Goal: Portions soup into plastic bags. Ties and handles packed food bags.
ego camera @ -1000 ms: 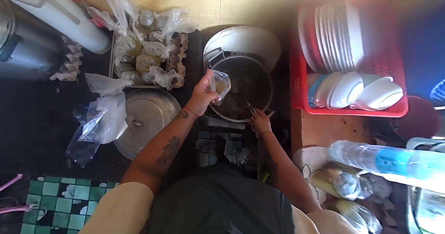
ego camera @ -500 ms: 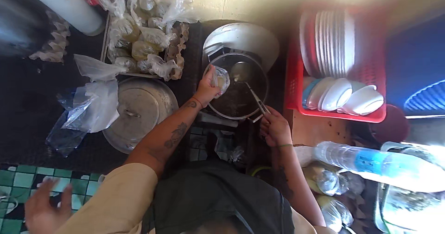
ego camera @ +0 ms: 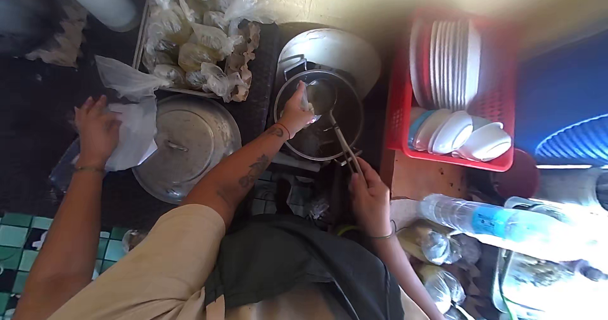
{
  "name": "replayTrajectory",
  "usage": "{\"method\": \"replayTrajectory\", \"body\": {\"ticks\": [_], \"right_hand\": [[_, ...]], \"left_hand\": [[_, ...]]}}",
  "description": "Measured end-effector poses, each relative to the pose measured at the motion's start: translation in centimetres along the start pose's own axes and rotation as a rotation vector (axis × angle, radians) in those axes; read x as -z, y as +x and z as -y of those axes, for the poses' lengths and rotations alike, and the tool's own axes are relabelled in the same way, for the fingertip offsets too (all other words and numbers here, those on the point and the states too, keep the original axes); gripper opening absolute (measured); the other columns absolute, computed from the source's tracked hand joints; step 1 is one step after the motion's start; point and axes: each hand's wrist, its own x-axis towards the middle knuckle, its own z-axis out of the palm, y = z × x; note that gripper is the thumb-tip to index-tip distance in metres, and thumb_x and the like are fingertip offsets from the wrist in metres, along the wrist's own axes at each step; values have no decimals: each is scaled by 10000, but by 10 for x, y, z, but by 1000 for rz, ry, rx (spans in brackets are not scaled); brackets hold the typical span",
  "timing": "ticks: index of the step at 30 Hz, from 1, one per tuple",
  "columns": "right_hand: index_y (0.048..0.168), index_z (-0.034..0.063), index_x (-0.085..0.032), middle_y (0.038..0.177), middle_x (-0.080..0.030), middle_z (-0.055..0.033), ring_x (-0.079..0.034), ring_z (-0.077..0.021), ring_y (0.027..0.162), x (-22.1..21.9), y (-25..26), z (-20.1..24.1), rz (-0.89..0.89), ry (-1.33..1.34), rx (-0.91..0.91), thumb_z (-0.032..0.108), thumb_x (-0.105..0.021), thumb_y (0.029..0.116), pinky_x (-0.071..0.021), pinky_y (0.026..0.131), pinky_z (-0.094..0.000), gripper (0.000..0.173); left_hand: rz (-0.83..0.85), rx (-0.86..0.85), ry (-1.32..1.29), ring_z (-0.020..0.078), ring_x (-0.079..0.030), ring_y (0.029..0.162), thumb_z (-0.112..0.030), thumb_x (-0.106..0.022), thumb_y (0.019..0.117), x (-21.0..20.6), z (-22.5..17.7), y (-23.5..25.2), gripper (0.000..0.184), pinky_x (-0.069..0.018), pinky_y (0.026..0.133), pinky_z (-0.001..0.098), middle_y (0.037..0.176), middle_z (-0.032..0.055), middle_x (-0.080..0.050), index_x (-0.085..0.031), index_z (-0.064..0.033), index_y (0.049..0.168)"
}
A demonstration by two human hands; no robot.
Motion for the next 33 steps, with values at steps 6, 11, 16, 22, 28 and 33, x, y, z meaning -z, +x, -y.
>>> {"method": "replayTrajectory", "body": {"ticks": [6, 11, 16, 22, 28, 33], "right_hand": [[1389, -93, -573, 732, -695, -139, -639, -253, 521, -20, -18, -26, -141, -579, 317, 82, -440, 1020, -538, 490, -415, 429], [1455, -87, -489, 996, -723, -243, -724, -324, 816, -31, 14, -47, -169, -408, 41, 98, -412, 1068, -588, 753, -446, 436], [1561, 68, -405, 1209, -688, -263, -675, -411, 1141, -51, 76, -79, 65, -493, -382, 180, -342, 1117, -506, 1011, -561, 463], [1506, 50, -483, 1504, -434, -334, -424, -540, 1383, -55, 116, -62, 244, -732, -370, 393, -361, 1116, -384, 1064, -705, 533], [1208, -26, -662, 1040, -690, -181, -665, -265, 879, -55, 135, 24, 267, -182, -352, 571, -284, 1098, -542, 784, -460, 716], [1102, -27, -657, 827, -622, -93, -558, -130, 620, -59, 118, 60, 315, -139, -221, 286, -580, 1053, -503, 593, -320, 326]], "left_hand": [[-8, -26, -11, 193, -656, 937, 204, -587, 777, -1, 2, 5, 1051, -581, 714, 344, 1695, 138, -195, -114, -110, 1662], [-11, -37, 17, 244, -629, 1180, 221, -618, 740, 6, 4, 3, 1086, -592, 841, 395, 1713, 121, -157, -125, -87, 1658], [2, -58, -15, 150, -647, 834, 214, -617, 754, 8, -5, -7, 1062, -570, 655, 312, 1702, 112, -189, -152, -98, 1656], [75, -103, -68, 135, -650, 803, 197, -610, 781, 20, -24, -41, 1033, -569, 633, 292, 1695, 117, -215, -133, -79, 1655], [156, -163, -142, 119, -653, 792, 214, -599, 809, 30, -59, -91, 996, -572, 634, 281, 1698, 117, -204, -148, -68, 1651], [191, -215, -202, 95, -643, 768, 220, -571, 812, 44, -89, -136, 956, -566, 628, 265, 1690, 113, -234, -166, -36, 1640]]}}
